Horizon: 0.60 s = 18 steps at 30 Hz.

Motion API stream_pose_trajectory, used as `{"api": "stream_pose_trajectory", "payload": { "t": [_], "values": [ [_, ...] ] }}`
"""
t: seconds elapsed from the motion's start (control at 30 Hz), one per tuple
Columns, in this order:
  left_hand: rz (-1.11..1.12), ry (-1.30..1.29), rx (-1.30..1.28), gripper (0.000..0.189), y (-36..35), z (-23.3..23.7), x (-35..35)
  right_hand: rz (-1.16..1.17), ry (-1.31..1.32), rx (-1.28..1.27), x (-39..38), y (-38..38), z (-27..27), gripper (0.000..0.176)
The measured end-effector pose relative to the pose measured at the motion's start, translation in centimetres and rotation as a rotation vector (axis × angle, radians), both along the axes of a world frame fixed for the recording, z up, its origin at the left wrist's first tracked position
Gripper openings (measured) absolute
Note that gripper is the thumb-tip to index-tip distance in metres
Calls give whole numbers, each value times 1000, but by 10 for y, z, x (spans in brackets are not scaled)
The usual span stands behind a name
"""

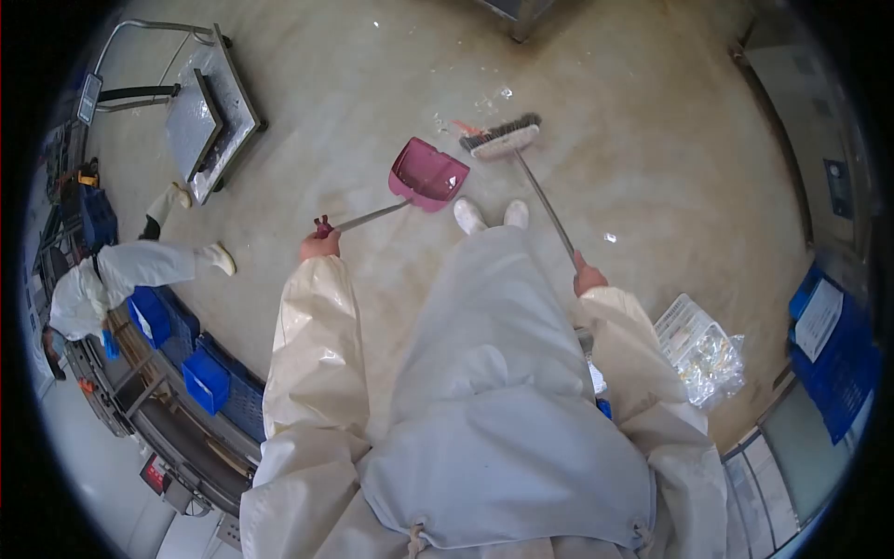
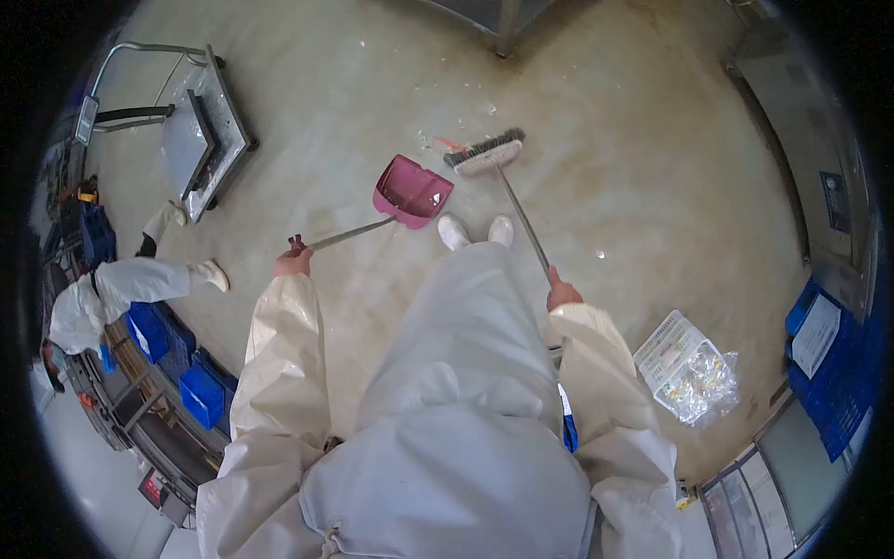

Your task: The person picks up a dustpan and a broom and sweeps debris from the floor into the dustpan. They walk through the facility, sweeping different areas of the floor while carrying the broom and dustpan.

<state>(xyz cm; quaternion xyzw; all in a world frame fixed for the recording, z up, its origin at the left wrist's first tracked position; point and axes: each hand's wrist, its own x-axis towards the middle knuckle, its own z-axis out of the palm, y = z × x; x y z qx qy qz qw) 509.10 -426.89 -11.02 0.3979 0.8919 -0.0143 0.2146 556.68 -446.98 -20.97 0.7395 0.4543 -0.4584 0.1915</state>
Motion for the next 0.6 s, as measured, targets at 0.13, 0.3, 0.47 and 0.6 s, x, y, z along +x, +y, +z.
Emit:
{"api": "stream_pose_trajectory", "payload": {
  "t": [0.13,0.3,0.47,0.6],
  "values": [
    [-23,-37,38,35,6,3,1,86,-22,89,8,54,10,57],
    [-77,17,46,33,13,11,12,89,28,147,46,68,62,56],
    [-51,-71,92,32,8,9,-1,24,175,333,71,45,72,59],
    [-62,-63,95,32,12,19,3,-130,187,418,60,46,6,56]
  ]
}}
